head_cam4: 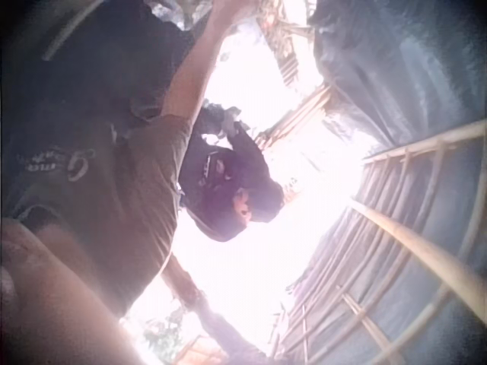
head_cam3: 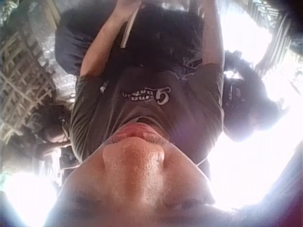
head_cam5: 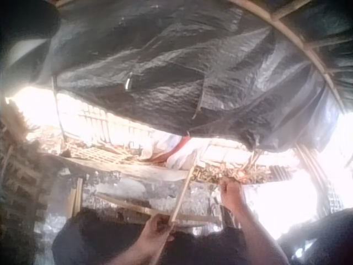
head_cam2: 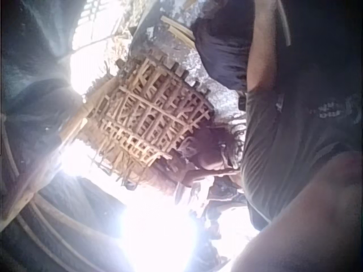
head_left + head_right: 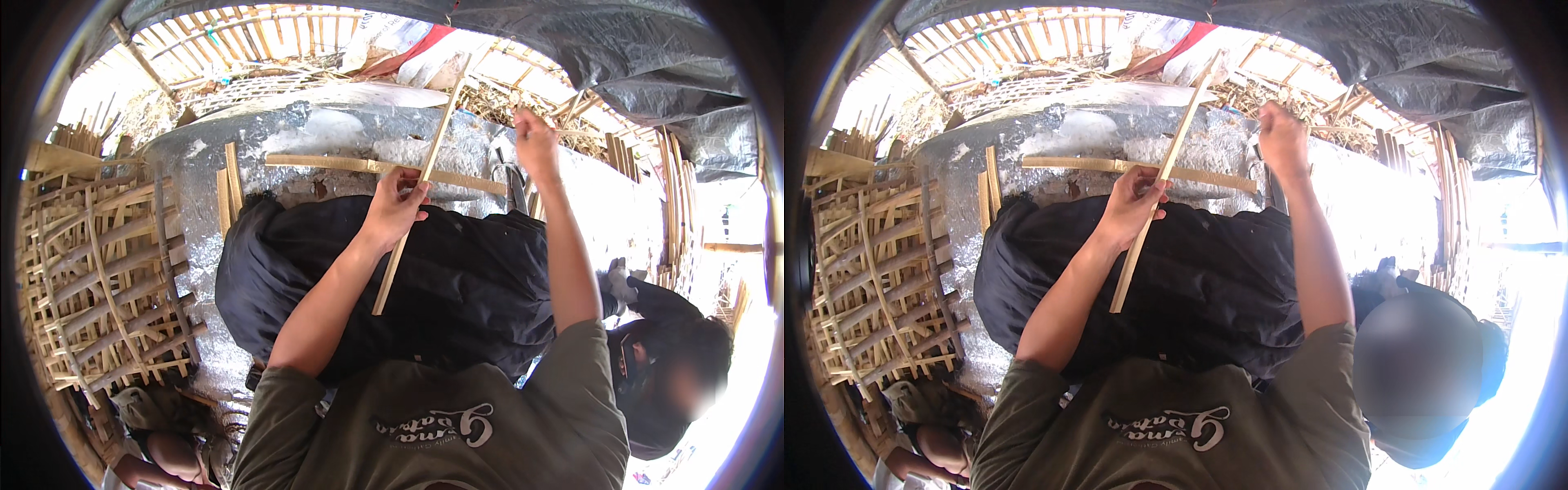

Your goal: The person uses a machete to shave and smooth a thin bamboo strip while seated. They repeatedly draw the blade along the strip, rotate it to work different sides, and inspect the edges by hand.

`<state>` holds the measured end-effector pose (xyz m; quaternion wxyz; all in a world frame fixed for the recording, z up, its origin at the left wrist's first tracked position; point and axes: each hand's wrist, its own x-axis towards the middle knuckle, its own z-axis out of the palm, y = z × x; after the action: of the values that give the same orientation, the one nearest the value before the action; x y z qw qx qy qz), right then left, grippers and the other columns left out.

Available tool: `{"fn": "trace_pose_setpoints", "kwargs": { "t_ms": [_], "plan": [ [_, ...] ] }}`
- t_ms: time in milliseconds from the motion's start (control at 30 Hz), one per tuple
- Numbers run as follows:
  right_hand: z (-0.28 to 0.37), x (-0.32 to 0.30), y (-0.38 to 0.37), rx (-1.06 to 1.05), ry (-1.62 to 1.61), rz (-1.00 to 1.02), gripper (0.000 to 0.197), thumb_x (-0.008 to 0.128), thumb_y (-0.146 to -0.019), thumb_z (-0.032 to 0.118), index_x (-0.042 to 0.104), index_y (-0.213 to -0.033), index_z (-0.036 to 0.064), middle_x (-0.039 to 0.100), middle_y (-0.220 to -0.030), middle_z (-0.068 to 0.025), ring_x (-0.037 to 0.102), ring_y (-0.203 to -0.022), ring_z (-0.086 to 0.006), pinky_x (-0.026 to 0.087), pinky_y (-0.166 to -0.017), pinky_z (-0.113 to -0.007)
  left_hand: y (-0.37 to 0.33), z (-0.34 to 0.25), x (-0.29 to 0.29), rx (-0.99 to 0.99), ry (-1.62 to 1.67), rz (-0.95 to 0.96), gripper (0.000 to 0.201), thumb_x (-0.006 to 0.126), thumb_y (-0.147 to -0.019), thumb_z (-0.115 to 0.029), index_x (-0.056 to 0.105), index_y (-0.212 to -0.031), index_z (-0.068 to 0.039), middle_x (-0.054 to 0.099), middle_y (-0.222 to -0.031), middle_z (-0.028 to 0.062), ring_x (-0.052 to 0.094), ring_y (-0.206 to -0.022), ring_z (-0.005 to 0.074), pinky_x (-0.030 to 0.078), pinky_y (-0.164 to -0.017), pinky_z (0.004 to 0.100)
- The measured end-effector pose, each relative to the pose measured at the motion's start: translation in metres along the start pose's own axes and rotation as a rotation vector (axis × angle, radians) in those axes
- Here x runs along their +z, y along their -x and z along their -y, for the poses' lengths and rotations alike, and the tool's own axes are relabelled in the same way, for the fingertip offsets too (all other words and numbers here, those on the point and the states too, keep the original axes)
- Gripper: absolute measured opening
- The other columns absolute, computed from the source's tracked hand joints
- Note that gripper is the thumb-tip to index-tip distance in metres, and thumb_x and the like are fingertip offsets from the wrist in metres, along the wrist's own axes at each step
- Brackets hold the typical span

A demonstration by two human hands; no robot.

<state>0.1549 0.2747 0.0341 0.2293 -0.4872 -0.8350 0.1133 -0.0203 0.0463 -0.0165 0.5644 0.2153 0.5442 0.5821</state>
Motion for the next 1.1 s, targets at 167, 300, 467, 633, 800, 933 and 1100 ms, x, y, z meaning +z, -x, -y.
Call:
{"fn": "trace_pose_setpoints", "kwargs": {
  "t_ms": [167,300,467,633,800,933,1100],
  "plan": [
    [-0.049,-0.052,-0.072,0.045,0.254,-0.050,0.015,0.056,-0.090,0.005,0.066,-0.096,0.0140,0.069,-0.111,-0.0157,0.070,-0.097,-0.0368,0.056,-0.085,-0.049,-0.002,-0.003,-0.002,0.004,-0.064,0.012,0.020,0.058,-0.103,-0.013,0.060,-0.118,0.000,0.067,-0.106,0.0084,0.063,-0.085,0.0116,0.055,-0.067,0.0269],
    [-0.095,-0.100,-0.145,0.021,0.534,-0.256,0.013,0.058,-0.096,0.019,0.068,-0.104,0.0171,0.059,-0.126,-0.0117,0.066,-0.110,-0.0342,0.055,-0.091,-0.047,-0.007,0.001,-0.010,-0.028,-0.020,-0.024,0.021,0.057,-0.104,-0.012,0.061,-0.121,0.000,0.069,-0.105,0.0090,0.063,-0.084,0.0117,0.055,-0.066,0.0270],
    [-0.105,-0.104,-0.199,0.115,0.702,-0.127,0.043,0.058,-0.099,0.037,0.057,-0.134,0.0120,0.053,-0.140,-0.0160,0.058,-0.127,-0.0343,0.051,-0.103,-0.050,-0.010,-0.013,-0.002,-0.021,0.014,0.017,0.024,0.057,-0.104,-0.014,0.060,-0.122,0.000,0.070,-0.108,0.0101,0.067,-0.088,0.0145,0.059,-0.068,0.0291],
    [-0.041,-0.040,-0.167,0.031,0.696,0.372,0.060,0.059,-0.096,0.053,0.062,-0.129,0.0028,0.066,-0.127,-0.0245,0.064,-0.121,-0.0371,0.051,-0.103,-0.051,-0.008,-0.015,-0.005,0.023,0.095,0.096,0.027,0.057,-0.105,-0.017,0.059,-0.124,0.001,0.069,-0.110,0.0112,0.068,-0.090,0.0165,0.062,-0.071,0.0309],
    [0.028,-0.009,-0.094,0.171,0.191,1.158,0.057,0.052,-0.100,0.060,0.061,-0.129,0.0111,0.069,-0.120,-0.0113,0.069,-0.104,-0.0202,0.057,-0.086,-0.041,-0.005,-0.012,-0.008,0.063,0.126,0.107,0.031,0.058,-0.105,-0.020,0.058,-0.125,0.003,0.068,-0.111,0.0134,0.068,-0.089,0.0167,0.062,-0.071,0.0308],
    [0.016,0.028,-0.066,-0.005,0.001,1.107,0.053,0.050,-0.102,0.056,0.063,-0.122,0.0091,0.070,-0.117,-0.0103,0.068,-0.104,-0.0186,0.057,-0.084,-0.038,-0.005,-0.016,-0.007,0.074,0.202,0.116,0.036,0.060,-0.104,-0.024,0.057,-0.125,0.005,0.068,-0.111,0.0150,0.069,-0.088,0.0175,0.062,-0.071,0.0320],
    [0.053,0.024,-0.013,0.198,-0.593,0.895,0.050,0.051,-0.104,0.052,0.064,-0.120,0.0072,0.071,-0.113,-0.0061,0.068,-0.104,-0.0165,0.055,-0.083,-0.034,-0.002,-0.019,-0.005,0.081,0.274,0.134,0.038,0.059,-0.104,-0.024,0.054,-0.128,0.004,0.067,-0.113,0.0164,0.069,-0.089,0.0188,0.062,-0.073,0.0325]
  ]
}}
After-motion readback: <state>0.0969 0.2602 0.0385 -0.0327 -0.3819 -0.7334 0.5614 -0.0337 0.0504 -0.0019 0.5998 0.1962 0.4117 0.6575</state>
